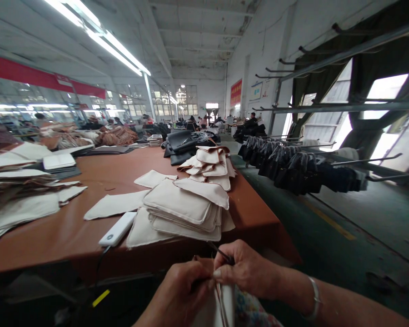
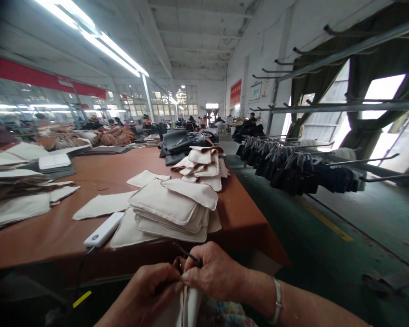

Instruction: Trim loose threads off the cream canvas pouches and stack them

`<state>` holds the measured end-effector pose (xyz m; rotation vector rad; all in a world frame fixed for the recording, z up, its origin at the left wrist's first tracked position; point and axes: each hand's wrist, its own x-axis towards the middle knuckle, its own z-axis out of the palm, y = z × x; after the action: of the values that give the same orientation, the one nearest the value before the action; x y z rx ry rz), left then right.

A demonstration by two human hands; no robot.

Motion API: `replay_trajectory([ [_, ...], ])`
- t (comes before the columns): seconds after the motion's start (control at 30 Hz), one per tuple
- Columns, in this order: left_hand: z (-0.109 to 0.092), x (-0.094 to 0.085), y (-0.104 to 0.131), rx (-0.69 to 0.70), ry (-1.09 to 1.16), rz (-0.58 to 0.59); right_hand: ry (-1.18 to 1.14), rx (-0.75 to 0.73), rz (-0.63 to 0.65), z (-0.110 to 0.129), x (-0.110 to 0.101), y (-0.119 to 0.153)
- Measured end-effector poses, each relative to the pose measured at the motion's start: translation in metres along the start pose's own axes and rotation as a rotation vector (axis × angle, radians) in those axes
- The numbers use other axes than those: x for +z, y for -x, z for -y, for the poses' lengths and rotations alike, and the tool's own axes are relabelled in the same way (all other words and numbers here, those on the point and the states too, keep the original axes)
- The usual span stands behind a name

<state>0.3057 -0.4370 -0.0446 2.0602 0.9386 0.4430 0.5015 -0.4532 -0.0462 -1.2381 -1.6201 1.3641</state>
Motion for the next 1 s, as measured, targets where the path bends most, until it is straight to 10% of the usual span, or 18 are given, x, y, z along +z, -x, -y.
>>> replay_trajectory([
  [0.7, 0.014, 0.012, -0.003, -0.23, 0.336, 0.046, 0.23, -0.327, -0.06, -0.003, 0.004, 0.005],
  [1.0, 0.021, 0.025, -0.001, -0.227, 0.48, -0.001, 0.694, -0.858, 0.004, -0.019, 0.0, 0.01],
])
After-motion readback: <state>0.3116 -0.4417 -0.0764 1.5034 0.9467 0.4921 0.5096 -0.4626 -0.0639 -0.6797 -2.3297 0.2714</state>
